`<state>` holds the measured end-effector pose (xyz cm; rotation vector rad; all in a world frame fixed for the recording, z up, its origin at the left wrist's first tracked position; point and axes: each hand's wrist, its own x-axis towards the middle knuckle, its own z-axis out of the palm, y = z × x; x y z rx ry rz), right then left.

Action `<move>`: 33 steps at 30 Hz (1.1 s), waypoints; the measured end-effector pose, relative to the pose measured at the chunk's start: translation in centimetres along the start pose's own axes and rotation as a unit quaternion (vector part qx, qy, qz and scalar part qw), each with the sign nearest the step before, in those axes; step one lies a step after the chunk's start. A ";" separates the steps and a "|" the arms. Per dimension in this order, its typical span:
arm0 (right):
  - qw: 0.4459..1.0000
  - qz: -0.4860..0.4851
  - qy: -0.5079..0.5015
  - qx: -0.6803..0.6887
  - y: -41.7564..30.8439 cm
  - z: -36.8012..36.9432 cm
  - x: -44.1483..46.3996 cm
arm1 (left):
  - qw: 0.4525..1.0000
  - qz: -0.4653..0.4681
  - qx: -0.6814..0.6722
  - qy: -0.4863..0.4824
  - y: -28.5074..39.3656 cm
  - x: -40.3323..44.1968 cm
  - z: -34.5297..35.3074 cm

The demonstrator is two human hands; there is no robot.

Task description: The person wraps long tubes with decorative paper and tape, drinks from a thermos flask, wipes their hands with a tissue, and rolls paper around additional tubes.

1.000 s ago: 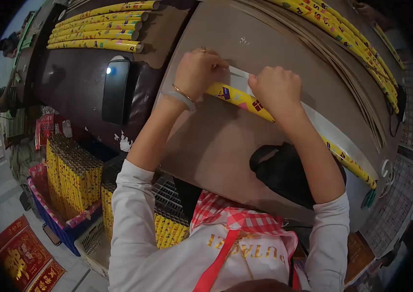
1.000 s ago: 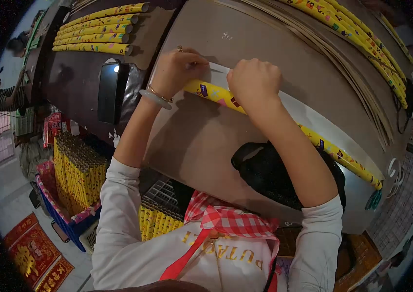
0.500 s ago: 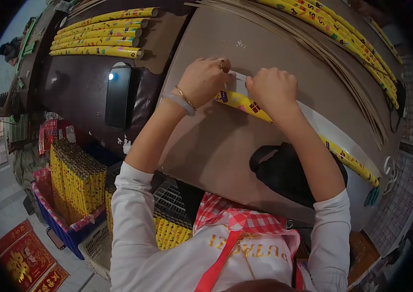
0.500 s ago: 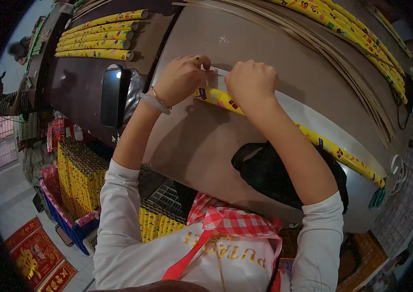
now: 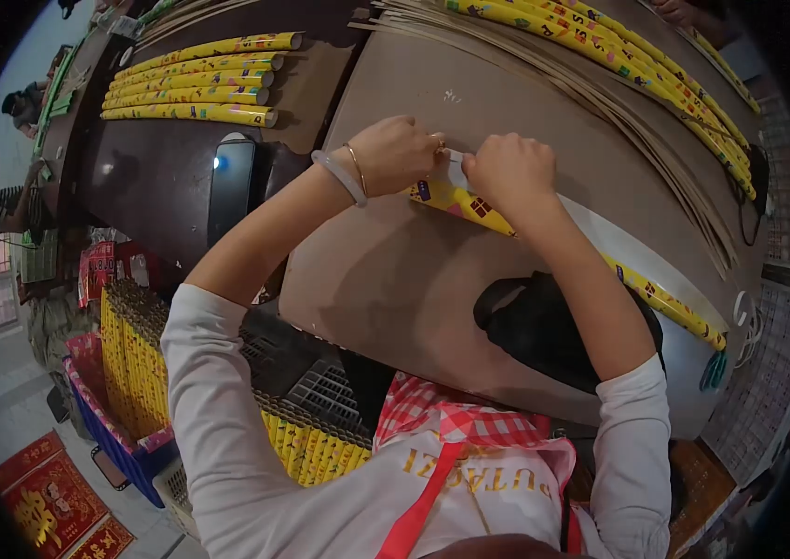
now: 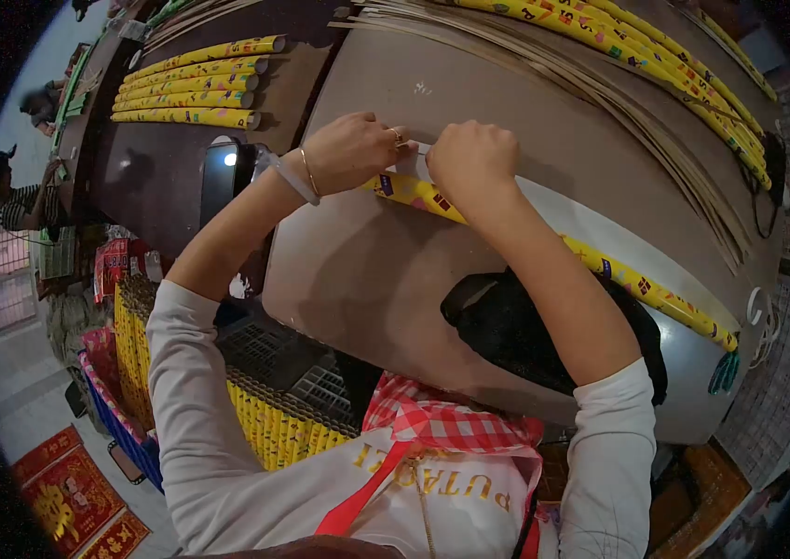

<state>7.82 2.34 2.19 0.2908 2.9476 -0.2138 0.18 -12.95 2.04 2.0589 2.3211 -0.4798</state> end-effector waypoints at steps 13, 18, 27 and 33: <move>0.999 -0.017 0.039 -0.015 -0.1 0.0 -0.3 | 0.990 -0.030 -0.120 0.070 -0.7 -0.3 0.4; 1.000 -0.014 -0.005 0.002 0.1 -0.4 -0.3 | 0.990 0.002 -0.116 0.075 -1.1 0.1 0.8; 0.958 -0.006 -0.243 0.153 2.8 -3.3 0.3 | 0.989 0.011 -0.145 0.021 -2.2 0.6 0.3; 0.919 0.020 -0.234 0.317 6.0 -2.6 -1.8 | 0.994 0.014 -0.107 0.003 -1.9 0.7 0.1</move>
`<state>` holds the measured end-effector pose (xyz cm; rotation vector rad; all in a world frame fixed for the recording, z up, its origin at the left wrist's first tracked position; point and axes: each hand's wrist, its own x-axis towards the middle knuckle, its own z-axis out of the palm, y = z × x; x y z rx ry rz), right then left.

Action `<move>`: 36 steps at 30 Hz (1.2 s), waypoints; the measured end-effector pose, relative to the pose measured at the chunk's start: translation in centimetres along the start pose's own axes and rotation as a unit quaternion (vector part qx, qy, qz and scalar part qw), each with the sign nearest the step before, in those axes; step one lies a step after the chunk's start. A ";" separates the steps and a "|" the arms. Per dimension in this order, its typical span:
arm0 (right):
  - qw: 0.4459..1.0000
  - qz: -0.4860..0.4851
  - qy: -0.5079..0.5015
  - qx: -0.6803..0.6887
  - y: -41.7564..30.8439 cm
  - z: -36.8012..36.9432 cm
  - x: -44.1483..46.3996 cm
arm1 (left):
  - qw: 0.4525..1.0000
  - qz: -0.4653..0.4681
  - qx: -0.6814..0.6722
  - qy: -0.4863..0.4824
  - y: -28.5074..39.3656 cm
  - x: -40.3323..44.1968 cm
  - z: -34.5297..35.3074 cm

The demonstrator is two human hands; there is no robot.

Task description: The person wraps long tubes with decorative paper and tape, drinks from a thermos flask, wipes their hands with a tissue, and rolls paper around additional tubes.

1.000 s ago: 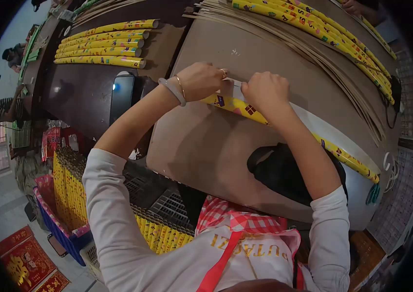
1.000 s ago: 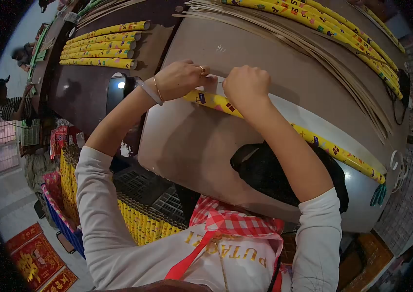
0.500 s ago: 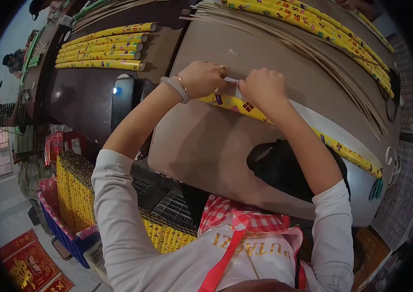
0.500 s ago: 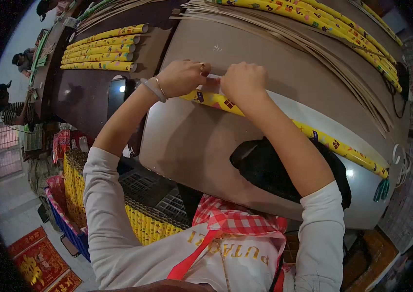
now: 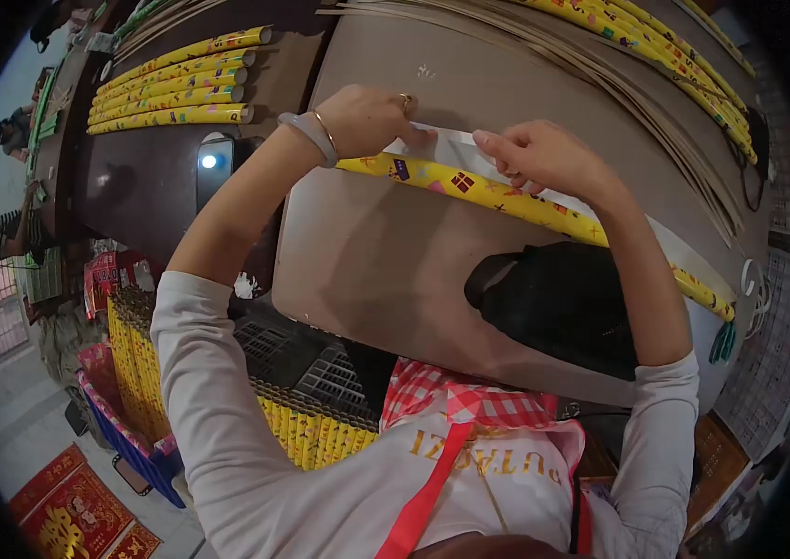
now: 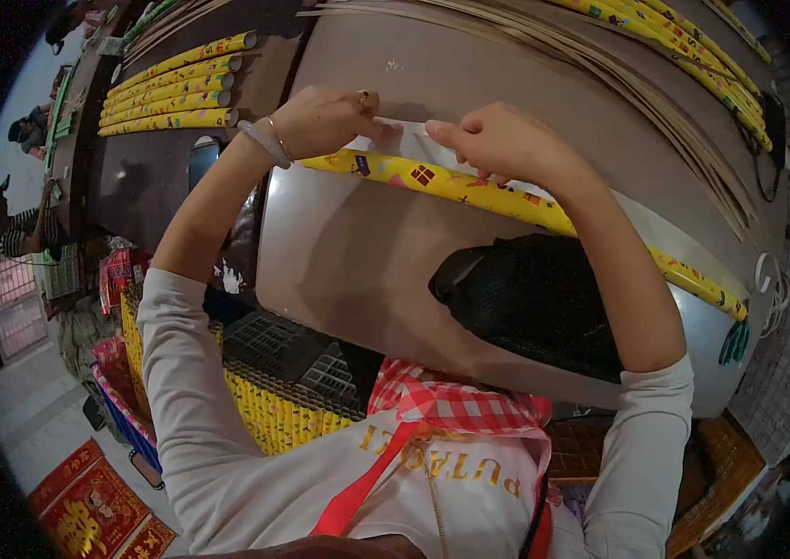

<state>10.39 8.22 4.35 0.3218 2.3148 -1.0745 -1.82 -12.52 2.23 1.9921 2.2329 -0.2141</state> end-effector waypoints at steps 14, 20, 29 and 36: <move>0.994 -0.008 0.100 -0.049 5.0 -0.6 -5.1 | 0.998 0.003 0.020 -0.052 -0.1 0.2 -1.1; 0.992 0.035 0.109 -0.058 4.8 -1.1 -6.4 | 0.997 0.054 0.006 -0.051 -0.8 0.4 -1.4; 0.979 0.009 0.182 -0.097 6.1 -0.9 -6.6 | 0.998 0.065 0.006 0.008 -1.3 -0.1 -0.8; 0.968 -0.006 0.235 -0.083 6.7 -0.2 -6.6 | 0.996 0.079 0.028 0.026 -0.4 0.2 -1.0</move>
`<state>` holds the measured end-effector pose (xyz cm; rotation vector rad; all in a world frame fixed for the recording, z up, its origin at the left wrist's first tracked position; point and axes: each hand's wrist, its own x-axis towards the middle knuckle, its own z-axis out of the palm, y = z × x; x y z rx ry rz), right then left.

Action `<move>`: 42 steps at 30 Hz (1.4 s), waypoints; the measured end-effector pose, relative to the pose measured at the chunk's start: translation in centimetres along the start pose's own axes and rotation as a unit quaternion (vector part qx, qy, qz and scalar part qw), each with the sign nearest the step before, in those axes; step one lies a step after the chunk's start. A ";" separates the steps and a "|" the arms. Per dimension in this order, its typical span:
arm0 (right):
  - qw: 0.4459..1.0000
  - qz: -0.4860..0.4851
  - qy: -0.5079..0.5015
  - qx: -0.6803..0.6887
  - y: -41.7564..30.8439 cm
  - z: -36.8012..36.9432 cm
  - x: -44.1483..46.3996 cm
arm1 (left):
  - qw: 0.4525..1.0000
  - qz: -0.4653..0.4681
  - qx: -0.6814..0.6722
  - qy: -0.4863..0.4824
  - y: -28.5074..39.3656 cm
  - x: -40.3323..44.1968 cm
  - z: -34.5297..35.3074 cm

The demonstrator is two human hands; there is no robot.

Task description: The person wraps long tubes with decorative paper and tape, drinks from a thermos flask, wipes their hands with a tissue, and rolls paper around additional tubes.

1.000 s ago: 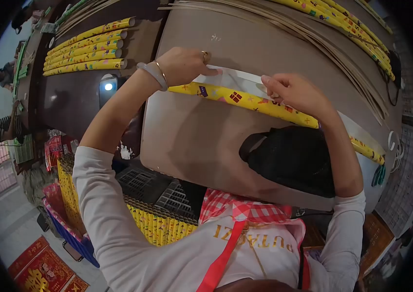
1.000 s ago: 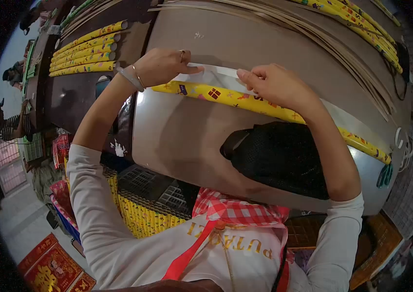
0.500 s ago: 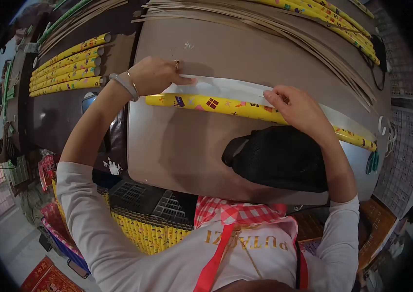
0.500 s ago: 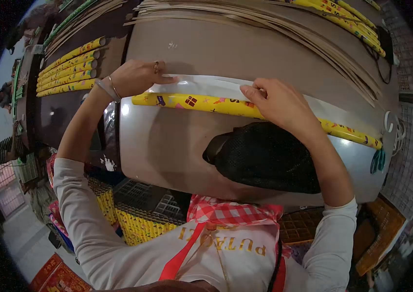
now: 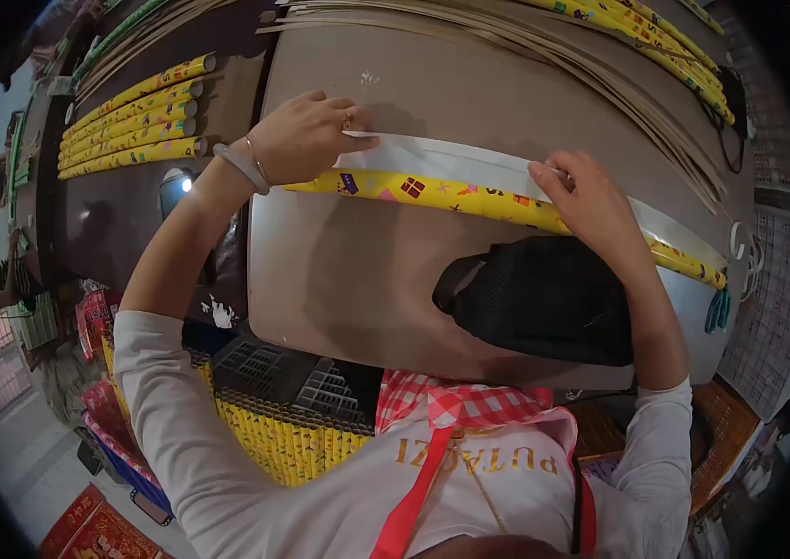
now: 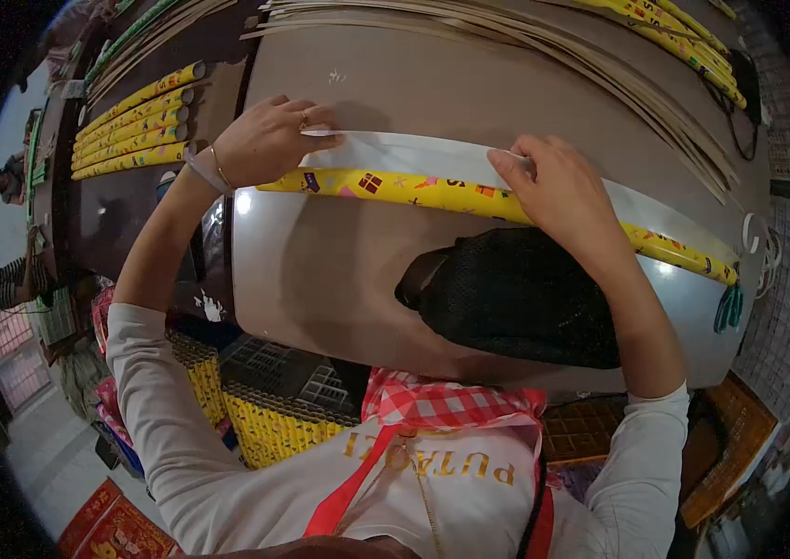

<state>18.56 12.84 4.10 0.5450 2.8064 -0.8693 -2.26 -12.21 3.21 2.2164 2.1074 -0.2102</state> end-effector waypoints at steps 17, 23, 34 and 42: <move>0.985 0.003 0.095 -0.145 1.1 1.2 -0.3 | 0.985 0.169 0.002 0.025 -3.0 1.3 0.1; 0.968 -0.016 0.135 -0.210 0.4 1.9 -0.4 | 0.982 0.188 -0.015 0.025 -3.2 1.3 0.0; 0.963 0.001 0.130 -0.234 0.8 2.2 0.1 | 0.982 0.189 -0.018 -0.003 -3.0 1.4 -0.4; 0.959 0.008 0.115 -0.259 0.5 1.9 0.3 | 0.984 0.180 -0.001 -0.013 -2.9 1.7 -0.2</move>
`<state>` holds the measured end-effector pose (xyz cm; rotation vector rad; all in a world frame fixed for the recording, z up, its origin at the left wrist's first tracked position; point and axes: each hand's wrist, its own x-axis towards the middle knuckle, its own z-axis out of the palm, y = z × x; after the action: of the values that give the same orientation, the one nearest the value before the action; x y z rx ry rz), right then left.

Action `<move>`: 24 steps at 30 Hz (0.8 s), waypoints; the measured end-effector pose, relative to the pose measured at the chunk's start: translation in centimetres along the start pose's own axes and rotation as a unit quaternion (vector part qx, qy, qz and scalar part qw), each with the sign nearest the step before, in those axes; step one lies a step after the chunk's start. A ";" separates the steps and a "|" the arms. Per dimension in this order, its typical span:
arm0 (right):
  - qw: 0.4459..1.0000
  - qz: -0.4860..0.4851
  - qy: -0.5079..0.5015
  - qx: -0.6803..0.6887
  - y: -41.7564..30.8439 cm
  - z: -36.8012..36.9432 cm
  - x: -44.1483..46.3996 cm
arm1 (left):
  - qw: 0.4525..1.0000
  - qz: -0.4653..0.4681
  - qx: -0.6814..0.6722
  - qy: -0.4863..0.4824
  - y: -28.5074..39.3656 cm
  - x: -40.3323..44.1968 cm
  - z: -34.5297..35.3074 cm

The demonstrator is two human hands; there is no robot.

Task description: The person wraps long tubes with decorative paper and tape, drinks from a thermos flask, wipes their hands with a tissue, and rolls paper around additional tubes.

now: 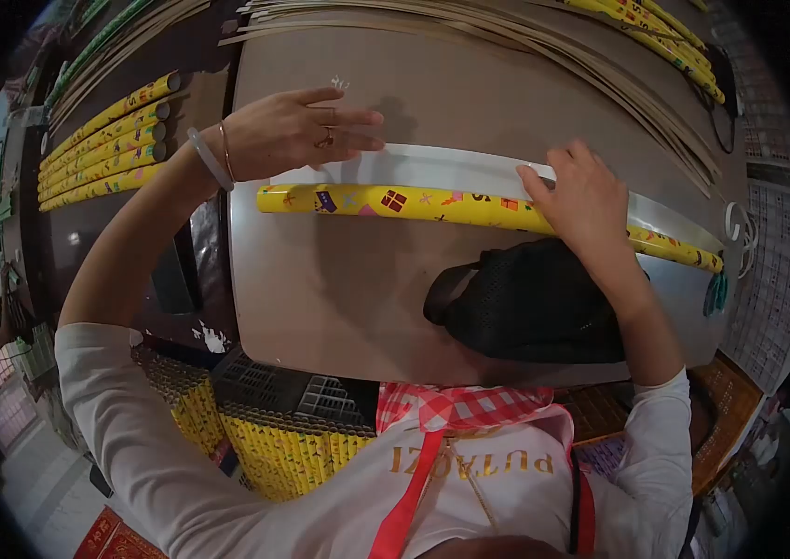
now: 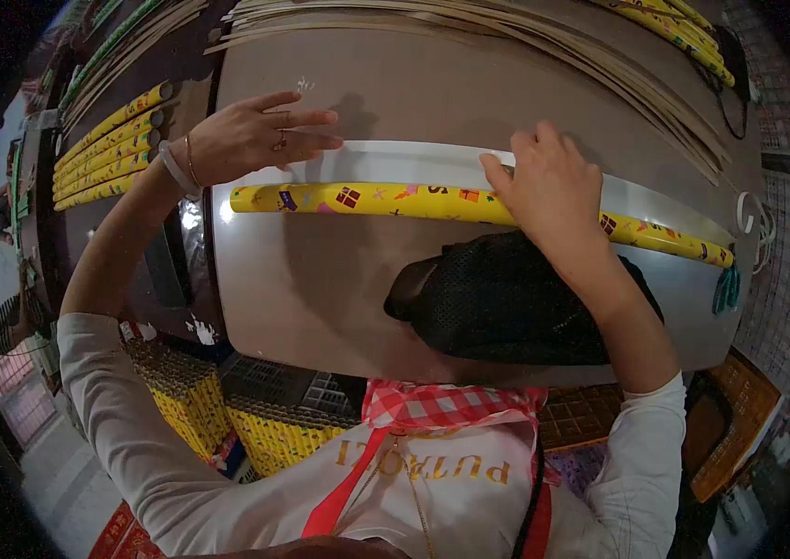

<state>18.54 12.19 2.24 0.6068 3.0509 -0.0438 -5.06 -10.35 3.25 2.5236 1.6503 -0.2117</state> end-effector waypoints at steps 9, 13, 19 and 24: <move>0.999 0.010 -0.035 0.001 -0.4 -0.4 0.4 | 0.999 0.010 0.032 -0.024 -0.1 -0.1 -0.1; 1.000 0.004 -0.029 -0.003 -0.3 -0.1 0.5 | 0.999 0.015 0.027 -0.028 -0.1 -0.1 0.0; 0.999 -0.014 -0.033 -0.020 -0.3 0.0 0.7 | 0.998 0.023 0.058 -0.029 0.0 0.1 0.1; 0.998 -0.011 -0.045 -0.032 -0.5 -0.1 0.8 | 0.999 0.022 0.016 -0.018 -0.1 0.3 0.0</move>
<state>17.65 12.05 2.31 0.5507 2.9603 0.0259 -5.08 -10.07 3.18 2.5606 1.5897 -0.2797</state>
